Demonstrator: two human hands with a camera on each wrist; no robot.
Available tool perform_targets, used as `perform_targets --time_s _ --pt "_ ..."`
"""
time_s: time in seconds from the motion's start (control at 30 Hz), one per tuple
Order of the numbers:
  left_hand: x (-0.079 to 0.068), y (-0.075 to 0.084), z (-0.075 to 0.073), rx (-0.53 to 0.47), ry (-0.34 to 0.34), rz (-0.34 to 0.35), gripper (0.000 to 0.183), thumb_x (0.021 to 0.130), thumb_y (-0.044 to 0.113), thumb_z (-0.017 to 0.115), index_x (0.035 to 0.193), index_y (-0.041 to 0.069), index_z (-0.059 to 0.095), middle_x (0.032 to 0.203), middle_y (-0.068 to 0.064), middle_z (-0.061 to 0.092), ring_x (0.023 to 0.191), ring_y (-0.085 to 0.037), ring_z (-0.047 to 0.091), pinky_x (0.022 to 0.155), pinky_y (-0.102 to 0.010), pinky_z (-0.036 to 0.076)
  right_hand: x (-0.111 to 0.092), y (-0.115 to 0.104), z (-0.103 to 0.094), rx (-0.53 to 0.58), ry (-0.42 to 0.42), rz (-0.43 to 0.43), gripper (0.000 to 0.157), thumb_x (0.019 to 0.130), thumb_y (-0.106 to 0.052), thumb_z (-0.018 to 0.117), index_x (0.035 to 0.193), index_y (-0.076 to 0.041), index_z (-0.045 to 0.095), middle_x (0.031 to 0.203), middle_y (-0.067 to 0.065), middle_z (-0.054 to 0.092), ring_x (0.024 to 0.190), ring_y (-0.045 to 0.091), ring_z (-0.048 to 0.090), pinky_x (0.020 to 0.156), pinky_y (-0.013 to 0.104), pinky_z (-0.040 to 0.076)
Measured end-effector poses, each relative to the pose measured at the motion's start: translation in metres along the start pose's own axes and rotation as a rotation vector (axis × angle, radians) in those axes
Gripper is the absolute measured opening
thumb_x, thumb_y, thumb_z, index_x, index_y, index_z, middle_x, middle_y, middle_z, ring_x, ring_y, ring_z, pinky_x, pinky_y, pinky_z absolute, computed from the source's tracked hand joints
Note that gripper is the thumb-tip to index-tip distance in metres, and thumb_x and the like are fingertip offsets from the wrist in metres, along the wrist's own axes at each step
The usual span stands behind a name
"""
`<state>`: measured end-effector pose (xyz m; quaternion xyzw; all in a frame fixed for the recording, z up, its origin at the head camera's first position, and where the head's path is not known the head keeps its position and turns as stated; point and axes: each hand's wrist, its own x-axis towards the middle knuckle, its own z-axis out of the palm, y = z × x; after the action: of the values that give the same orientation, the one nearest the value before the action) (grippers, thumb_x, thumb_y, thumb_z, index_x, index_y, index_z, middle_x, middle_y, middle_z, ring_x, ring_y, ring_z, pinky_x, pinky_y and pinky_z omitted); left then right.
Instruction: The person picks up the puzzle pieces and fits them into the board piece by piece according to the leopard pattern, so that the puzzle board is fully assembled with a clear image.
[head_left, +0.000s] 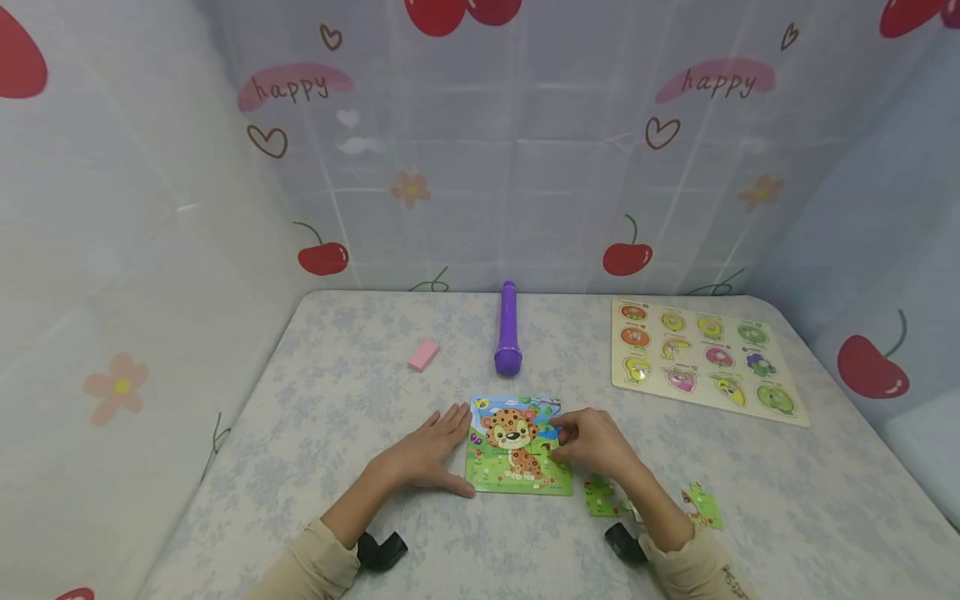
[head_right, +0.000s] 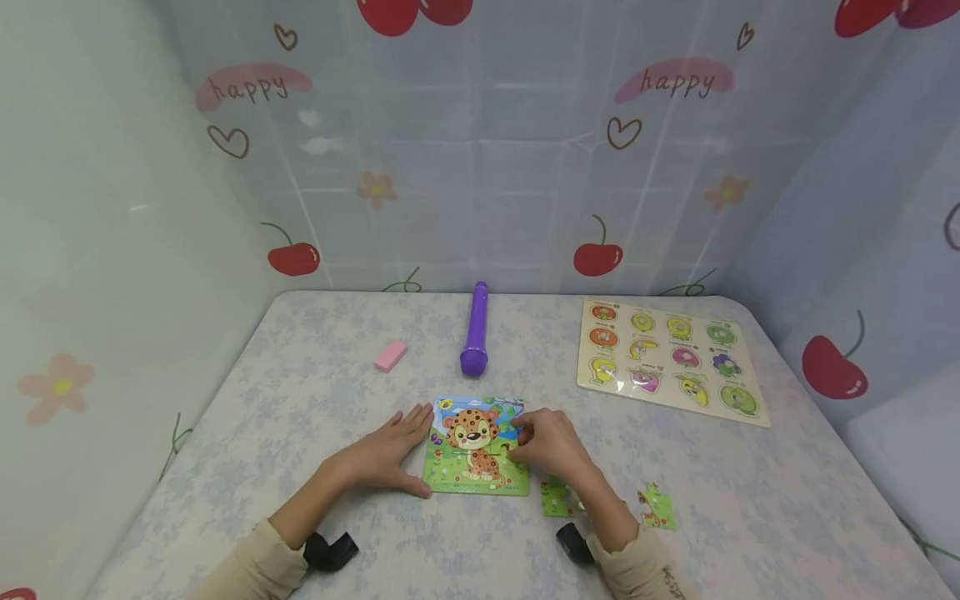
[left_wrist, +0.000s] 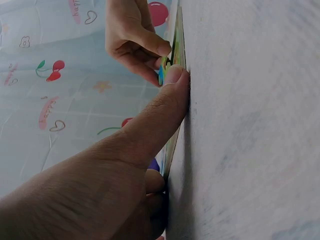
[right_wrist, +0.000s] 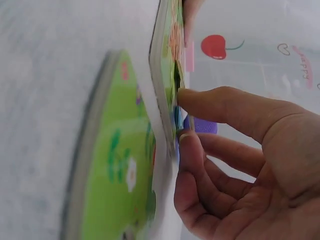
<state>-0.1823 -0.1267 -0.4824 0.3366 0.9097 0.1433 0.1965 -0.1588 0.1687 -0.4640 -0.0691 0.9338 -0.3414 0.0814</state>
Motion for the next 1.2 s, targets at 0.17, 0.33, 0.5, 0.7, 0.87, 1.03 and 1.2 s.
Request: perform_targets --time_s 0.17,0.33,0.5,0.7,0.87,1.03,1.2 --pt "0.0002 0.0006 -0.0018 0.005 0.003 -0.006 0.119 0.074 0.068 0.07 0.156 0.004 0.012 0.166 -0.009 0.004 0.154 -0.024 0.003 0.126 -0.046 0.009 -0.0005 -0.003 0.0025 -0.044 0.04 0.003 0.042 0.068 -0.012 0.086 0.108 -0.006 0.075 0.07 -0.007 0.064 0.063 0.008 0.052 0.059 0.024 0.043" --pt "-0.0003 0.0004 -0.0018 0.007 0.002 -0.013 0.119 0.074 0.068 0.07 0.156 0.005 0.012 0.166 -0.009 0.003 0.154 -0.024 0.003 0.126 -0.045 0.009 -0.0017 -0.0055 0.0027 -0.079 0.055 -0.01 0.041 0.069 -0.013 0.085 0.108 -0.007 0.075 0.069 -0.007 0.065 0.063 0.007 0.053 0.06 0.026 0.044" --pt "-0.0005 0.0004 -0.001 -0.004 -0.002 -0.014 0.119 0.074 0.067 0.07 0.156 0.004 0.012 0.166 -0.009 0.003 0.154 -0.024 0.003 0.126 -0.045 0.008 -0.0035 -0.0075 0.0029 -0.099 0.056 0.001 0.041 0.069 -0.012 0.086 0.108 -0.007 0.075 0.068 -0.007 0.064 0.062 0.007 0.052 0.058 0.025 0.043" --pt "0.0004 -0.0003 -0.0004 -0.004 -0.002 -0.019 0.119 0.074 0.068 0.07 0.156 0.005 0.012 0.166 -0.008 0.003 0.154 -0.023 0.003 0.126 -0.045 0.009 -0.0031 -0.0085 0.0039 -0.113 0.043 0.018 0.042 0.068 -0.013 0.086 0.108 -0.005 0.075 0.068 -0.006 0.063 0.062 0.008 0.051 0.058 0.025 0.042" --pt "0.0005 -0.0015 0.0014 -0.011 -0.007 -0.024 0.119 0.073 0.069 0.07 0.156 0.005 0.012 0.166 -0.008 0.002 0.154 -0.023 0.002 0.126 -0.045 0.008 -0.0021 -0.009 0.0041 -0.126 0.025 0.021 0.046 0.067 -0.015 0.087 0.11 -0.004 0.074 0.068 -0.006 0.062 0.062 0.009 0.051 0.058 0.024 0.041" --pt "0.0007 -0.0019 0.0021 -0.014 -0.008 -0.024 0.119 0.074 0.069 0.07 0.156 0.006 0.012 0.166 -0.008 0.002 0.154 -0.023 0.001 0.126 -0.045 0.008 -0.0018 -0.0097 0.0035 -0.133 0.016 0.024 0.048 0.068 -0.016 0.087 0.112 -0.004 0.073 0.068 -0.006 0.062 0.063 0.009 0.05 0.058 0.024 0.041" --pt "0.0009 -0.0009 0.001 -0.013 -0.01 -0.018 0.119 0.074 0.068 0.07 0.156 0.006 0.011 0.166 -0.008 0.002 0.154 -0.023 0.001 0.126 -0.045 0.007 -0.0044 -0.008 0.0025 -0.118 0.02 0.012 0.04 0.07 -0.017 0.086 0.107 -0.008 0.074 0.071 -0.005 0.063 0.064 0.009 0.053 0.058 0.025 0.044"
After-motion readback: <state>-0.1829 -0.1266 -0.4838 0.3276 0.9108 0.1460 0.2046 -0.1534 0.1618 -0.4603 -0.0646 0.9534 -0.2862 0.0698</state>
